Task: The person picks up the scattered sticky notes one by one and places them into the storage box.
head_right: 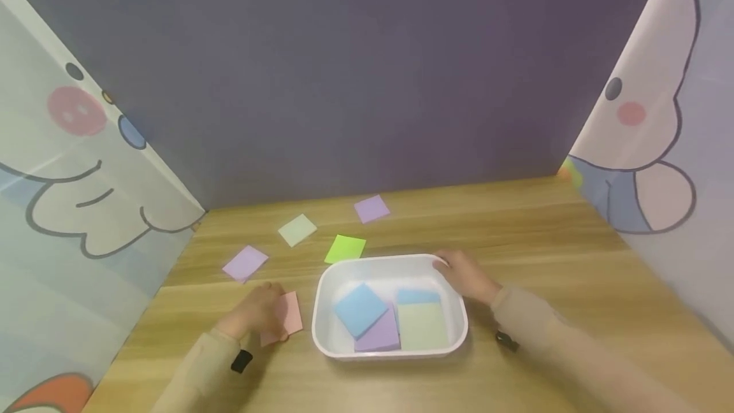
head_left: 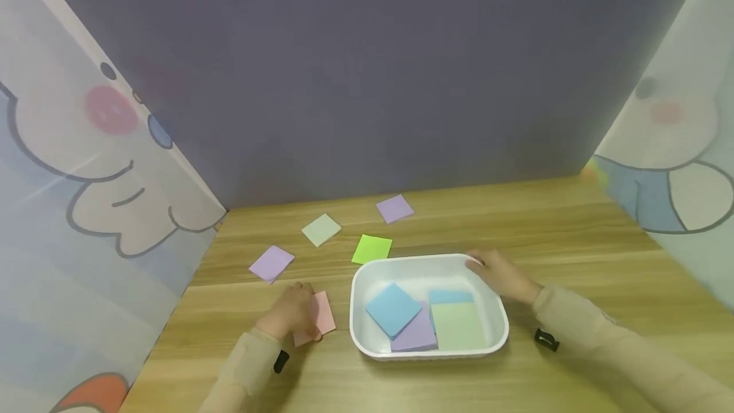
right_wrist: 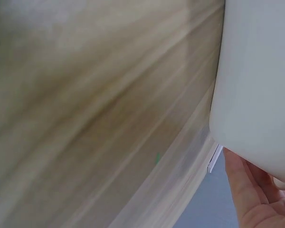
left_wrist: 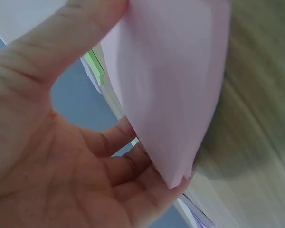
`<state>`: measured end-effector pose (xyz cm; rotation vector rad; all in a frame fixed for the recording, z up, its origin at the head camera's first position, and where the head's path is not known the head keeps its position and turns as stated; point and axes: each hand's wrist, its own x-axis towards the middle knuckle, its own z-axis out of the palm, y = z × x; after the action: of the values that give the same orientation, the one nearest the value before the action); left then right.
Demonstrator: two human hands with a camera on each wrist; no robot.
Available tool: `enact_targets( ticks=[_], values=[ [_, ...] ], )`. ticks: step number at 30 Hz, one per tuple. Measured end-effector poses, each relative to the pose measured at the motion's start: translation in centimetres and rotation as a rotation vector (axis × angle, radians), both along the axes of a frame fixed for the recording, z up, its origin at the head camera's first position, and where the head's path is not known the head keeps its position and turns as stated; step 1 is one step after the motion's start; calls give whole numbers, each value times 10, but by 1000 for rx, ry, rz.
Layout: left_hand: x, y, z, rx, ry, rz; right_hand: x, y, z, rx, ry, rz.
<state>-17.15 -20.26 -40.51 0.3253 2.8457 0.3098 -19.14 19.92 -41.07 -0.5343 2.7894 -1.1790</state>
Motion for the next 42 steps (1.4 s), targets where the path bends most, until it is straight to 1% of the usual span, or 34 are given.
enact_targets(
  ticks=[2,5,9,11,14,16,21,27,30,34,37,39,40,42],
  values=[
    [1,-1,0,13,-30,20,0,-2,0,14,0,3],
    [4,-2,-2,17,-56,33,2,-4,-2,11,-14,7],
    [7,-6,-5,52,-70,36,6,-5,-7,1,-24,3],
    [8,-9,-6,94,-85,63,6,-6,-8,1,-16,8],
    [9,-15,-6,142,-91,84,5,-9,-7,-21,-11,22],
    [9,-16,-4,170,-108,110,4,-9,-6,-21,7,35],
    [4,-13,-1,182,-141,114,3,-5,-2,-24,21,20],
    [-2,-14,-5,167,-140,107,2,0,1,-12,16,18],
    [-1,-18,-8,179,-136,114,1,-1,0,-8,7,16],
    [1,-22,-11,162,-99,119,0,-3,-1,-5,-4,20],
    [1,-24,-12,149,-59,104,0,-3,0,-13,-29,11],
    [0,-27,-13,168,-34,85,0,-2,0,-18,-39,-1],
    [0,-29,-15,195,-30,73,0,-1,0,-19,-43,-3],
    [-1,-35,-19,291,-51,52,1,0,1,-15,-33,-2]
  ],
)
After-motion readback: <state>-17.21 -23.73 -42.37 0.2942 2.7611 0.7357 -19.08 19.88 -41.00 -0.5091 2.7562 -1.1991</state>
